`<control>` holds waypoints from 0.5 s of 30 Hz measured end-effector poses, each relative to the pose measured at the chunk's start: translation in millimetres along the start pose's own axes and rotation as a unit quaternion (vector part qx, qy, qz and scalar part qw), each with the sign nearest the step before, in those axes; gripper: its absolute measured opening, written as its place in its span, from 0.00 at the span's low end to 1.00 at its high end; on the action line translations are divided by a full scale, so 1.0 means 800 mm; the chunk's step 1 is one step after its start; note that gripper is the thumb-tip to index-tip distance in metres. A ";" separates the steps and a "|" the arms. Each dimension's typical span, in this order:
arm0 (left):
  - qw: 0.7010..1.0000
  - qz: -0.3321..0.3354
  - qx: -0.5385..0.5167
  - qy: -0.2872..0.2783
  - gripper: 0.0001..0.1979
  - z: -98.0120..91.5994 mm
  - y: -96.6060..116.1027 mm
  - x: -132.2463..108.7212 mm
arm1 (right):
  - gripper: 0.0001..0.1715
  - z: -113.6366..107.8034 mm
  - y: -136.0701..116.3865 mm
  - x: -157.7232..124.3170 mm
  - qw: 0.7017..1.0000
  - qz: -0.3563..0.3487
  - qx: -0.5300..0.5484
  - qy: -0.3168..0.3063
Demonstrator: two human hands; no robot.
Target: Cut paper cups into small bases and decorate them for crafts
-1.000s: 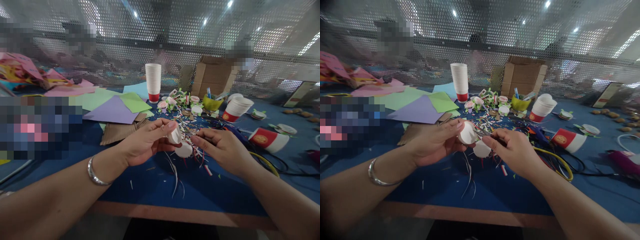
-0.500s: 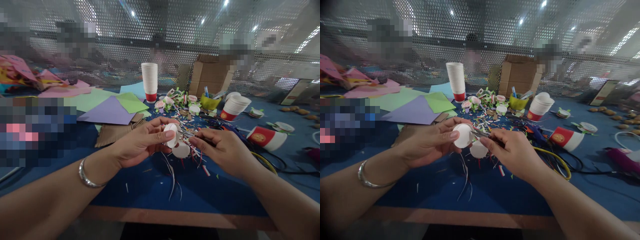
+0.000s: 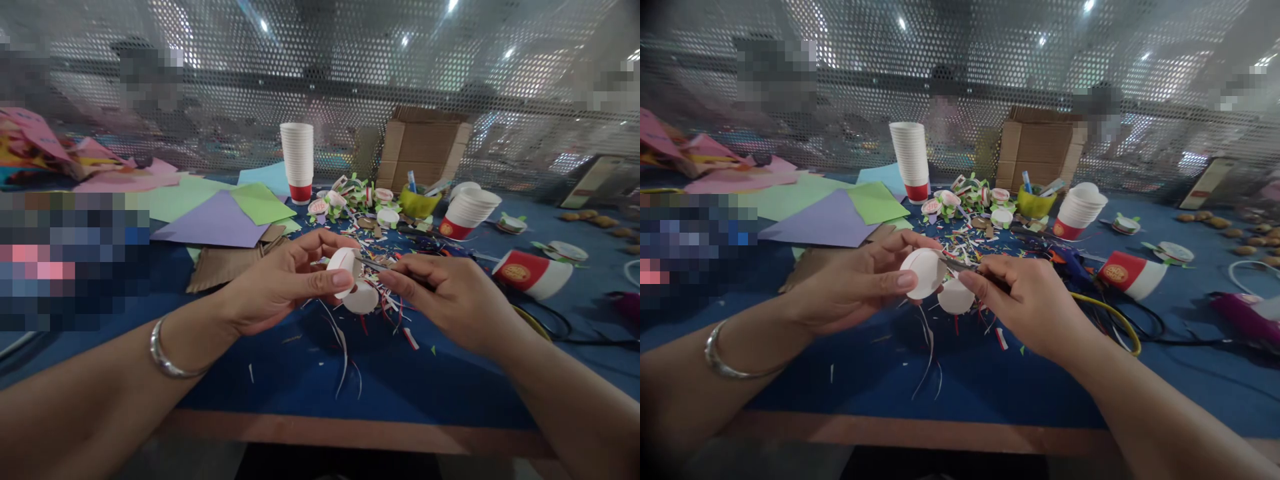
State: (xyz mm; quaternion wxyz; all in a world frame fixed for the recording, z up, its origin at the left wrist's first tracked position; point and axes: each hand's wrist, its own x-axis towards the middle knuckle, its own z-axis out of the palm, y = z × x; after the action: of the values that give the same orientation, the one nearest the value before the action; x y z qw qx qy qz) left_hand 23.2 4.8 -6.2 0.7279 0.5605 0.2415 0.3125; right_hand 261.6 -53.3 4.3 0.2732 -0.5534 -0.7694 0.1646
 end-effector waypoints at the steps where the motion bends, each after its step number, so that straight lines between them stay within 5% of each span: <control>1: 1.000 0.006 0.005 -0.001 0.18 0.000 0.000 0.000 | 0.24 0.000 0.000 0.000 1.000 -0.002 0.000 0.000; 15: 1.000 0.002 -0.016 -0.006 0.16 0.001 0.008 -0.001 | 0.26 -0.002 -0.002 -0.005 0.999 0.013 0.028 -0.039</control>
State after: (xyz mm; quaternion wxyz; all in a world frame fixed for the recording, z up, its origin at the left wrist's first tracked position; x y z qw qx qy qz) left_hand 22.0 5.2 -0.1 0.7374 0.5515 0.2312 0.3141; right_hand 262.4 -57.5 5.4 0.2567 -0.5484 -0.7674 0.2109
